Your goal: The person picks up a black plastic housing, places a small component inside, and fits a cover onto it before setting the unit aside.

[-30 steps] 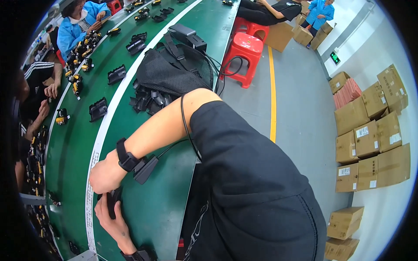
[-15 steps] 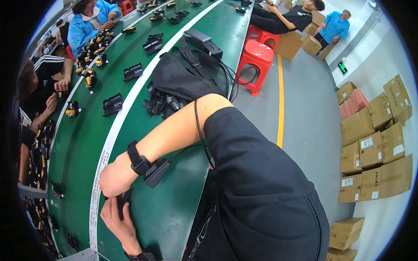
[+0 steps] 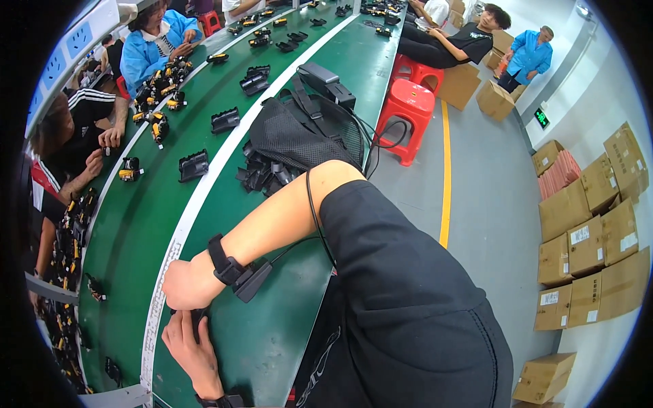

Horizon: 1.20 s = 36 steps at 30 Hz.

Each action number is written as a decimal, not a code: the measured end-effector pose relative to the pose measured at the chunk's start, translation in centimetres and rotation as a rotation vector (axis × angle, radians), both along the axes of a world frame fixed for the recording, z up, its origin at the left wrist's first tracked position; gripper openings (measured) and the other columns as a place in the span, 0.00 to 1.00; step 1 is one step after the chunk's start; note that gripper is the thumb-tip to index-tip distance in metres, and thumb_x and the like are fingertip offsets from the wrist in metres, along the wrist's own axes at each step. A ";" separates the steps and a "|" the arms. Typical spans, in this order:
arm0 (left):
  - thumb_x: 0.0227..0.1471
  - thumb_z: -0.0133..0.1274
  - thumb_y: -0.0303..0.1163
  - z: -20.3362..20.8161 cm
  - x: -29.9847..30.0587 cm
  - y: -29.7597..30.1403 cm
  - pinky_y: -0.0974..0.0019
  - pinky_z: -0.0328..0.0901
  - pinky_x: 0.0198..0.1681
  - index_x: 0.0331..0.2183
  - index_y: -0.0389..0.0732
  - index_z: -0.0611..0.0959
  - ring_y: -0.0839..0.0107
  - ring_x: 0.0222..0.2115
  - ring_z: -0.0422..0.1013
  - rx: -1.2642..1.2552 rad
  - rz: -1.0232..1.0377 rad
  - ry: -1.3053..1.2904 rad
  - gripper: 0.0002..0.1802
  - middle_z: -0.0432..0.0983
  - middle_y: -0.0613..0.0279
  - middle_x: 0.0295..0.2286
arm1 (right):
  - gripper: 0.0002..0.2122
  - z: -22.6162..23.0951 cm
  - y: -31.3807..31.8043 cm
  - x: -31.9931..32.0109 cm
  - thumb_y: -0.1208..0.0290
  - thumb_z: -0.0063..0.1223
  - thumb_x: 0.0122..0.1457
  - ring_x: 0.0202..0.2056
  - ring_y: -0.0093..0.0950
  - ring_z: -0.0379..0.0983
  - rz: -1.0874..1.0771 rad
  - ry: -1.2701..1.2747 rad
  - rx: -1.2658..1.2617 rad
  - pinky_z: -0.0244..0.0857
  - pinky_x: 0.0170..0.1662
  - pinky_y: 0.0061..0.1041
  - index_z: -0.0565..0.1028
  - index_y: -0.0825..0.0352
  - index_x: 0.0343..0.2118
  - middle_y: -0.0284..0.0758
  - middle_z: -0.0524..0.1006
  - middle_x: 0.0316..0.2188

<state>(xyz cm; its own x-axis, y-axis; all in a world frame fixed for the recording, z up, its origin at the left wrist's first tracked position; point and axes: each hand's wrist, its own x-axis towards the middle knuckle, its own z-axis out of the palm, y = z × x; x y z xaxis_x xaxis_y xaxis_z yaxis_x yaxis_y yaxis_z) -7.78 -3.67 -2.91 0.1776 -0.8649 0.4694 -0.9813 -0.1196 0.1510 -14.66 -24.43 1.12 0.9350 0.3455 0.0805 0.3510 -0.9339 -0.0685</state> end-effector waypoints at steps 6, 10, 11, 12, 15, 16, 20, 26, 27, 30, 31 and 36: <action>0.59 0.64 0.32 0.7 -0.3 -0.5 0.50 0.65 0.53 0.49 0.32 0.83 0.50 0.47 0.73 0.060 0.042 -0.008 0.19 0.78 0.49 0.46 | 0.06 0.5 0.5 2.1 0.68 0.61 0.54 0.30 0.39 0.83 0.023 -0.065 -0.082 0.72 0.27 0.38 0.85 0.63 0.26 0.37 0.84 0.25; 0.59 0.64 0.32 0.5 -0.2 0.4 0.51 0.66 0.53 0.50 0.32 0.83 0.50 0.47 0.73 0.022 0.050 -0.011 0.20 0.78 0.49 0.47 | 0.06 -0.4 1.3 2.0 0.66 0.63 0.52 0.29 0.39 0.82 0.005 -0.113 -0.032 0.73 0.28 0.39 0.84 0.63 0.24 0.37 0.84 0.24; 0.59 0.64 0.32 0.4 -0.2 0.5 0.51 0.66 0.53 0.50 0.33 0.83 0.50 0.48 0.74 0.000 0.047 -0.006 0.20 0.78 0.49 0.47 | 0.07 -0.6 1.3 1.9 0.66 0.63 0.50 0.29 0.39 0.82 -0.015 -0.132 -0.013 0.74 0.29 0.40 0.84 0.63 0.24 0.38 0.83 0.23; 0.59 0.64 0.32 0.4 -0.1 0.6 0.51 0.66 0.53 0.50 0.33 0.83 0.50 0.48 0.74 -0.012 0.044 -0.018 0.20 0.78 0.49 0.47 | 0.07 -0.9 1.3 1.9 0.66 0.63 0.50 0.29 0.39 0.82 -0.018 -0.144 -0.024 0.74 0.29 0.40 0.84 0.63 0.24 0.38 0.83 0.23; 0.60 0.63 0.32 -0.1 0.1 1.1 0.51 0.66 0.54 0.52 0.33 0.83 0.50 0.48 0.74 -0.009 0.042 0.043 0.21 0.79 0.49 0.48 | 0.06 -1.3 1.4 1.8 0.68 0.62 0.53 0.31 0.40 0.84 -0.077 -0.117 -0.008 0.75 0.30 0.40 0.86 0.64 0.26 0.37 0.85 0.25; 0.60 0.63 0.32 -0.2 0.3 0.7 0.51 0.66 0.54 0.52 0.33 0.83 0.50 0.48 0.74 -0.022 0.040 0.032 0.21 0.79 0.49 0.48 | 0.06 -1.3 0.8 1.9 0.68 0.62 0.53 0.31 0.40 0.84 -0.078 -0.129 -0.020 0.75 0.30 0.40 0.86 0.64 0.26 0.37 0.85 0.25; 0.59 0.64 0.31 0.1 0.4 1.0 0.51 0.67 0.55 0.54 0.35 0.83 0.51 0.49 0.74 -0.034 0.051 -0.027 0.23 0.79 0.50 0.49 | 0.07 -0.7 1.2 2.3 0.68 0.62 0.53 0.31 0.41 0.84 -0.052 -0.102 -0.013 0.76 0.31 0.41 0.86 0.65 0.27 0.39 0.84 0.25; 0.54 0.66 0.30 0.2 2.5 0.4 0.47 0.68 0.57 0.50 0.36 0.85 0.48 0.51 0.75 -0.012 0.074 -0.008 0.21 0.80 0.48 0.50 | 0.08 -1.9 0.1 4.9 0.62 0.62 0.53 0.31 0.45 0.84 -0.032 -0.124 0.036 0.77 0.31 0.46 0.85 0.61 0.27 0.44 0.83 0.25; 0.55 0.65 0.32 1.0 2.0 -0.9 0.48 0.67 0.59 0.52 0.37 0.84 0.48 0.54 0.74 -0.075 0.075 -0.088 0.23 0.79 0.49 0.52 | 0.07 -0.7 -1.4 4.4 0.64 0.62 0.53 0.32 0.45 0.84 -0.017 -0.063 -0.018 0.78 0.33 0.46 0.85 0.61 0.29 0.43 0.84 0.27; 0.60 0.61 0.35 1.3 1.8 -1.1 0.45 0.63 0.62 0.61 0.40 0.76 0.51 0.59 0.69 -0.135 0.193 -0.147 0.29 0.72 0.50 0.58 | 0.06 2.3 -4.3 3.8 0.67 0.64 0.53 0.38 0.45 0.85 -0.341 -0.057 -0.162 0.80 0.39 0.45 0.86 0.62 0.29 0.43 0.85 0.32; 0.60 0.61 0.35 1.9 2.4 0.0 0.45 0.63 0.62 0.61 0.40 0.76 0.51 0.59 0.69 -0.131 0.276 -0.145 0.29 0.72 0.50 0.58 | 0.09 2.1 -5.4 4.4 0.67 0.65 0.53 0.40 0.44 0.84 -0.405 -0.146 -0.102 0.79 0.41 0.46 0.84 0.64 0.36 0.43 0.84 0.37; 0.60 0.58 0.30 -0.2 6.0 5.4 0.44 0.63 0.63 0.63 0.37 0.74 0.45 0.59 0.68 0.016 0.575 -0.053 0.30 0.71 0.44 0.58 | 0.17 2.4 -8.1 0.2 0.65 0.63 0.61 0.41 0.48 0.81 -0.423 -0.219 -0.038 0.76 0.42 0.47 0.76 0.62 0.51 0.43 0.77 0.43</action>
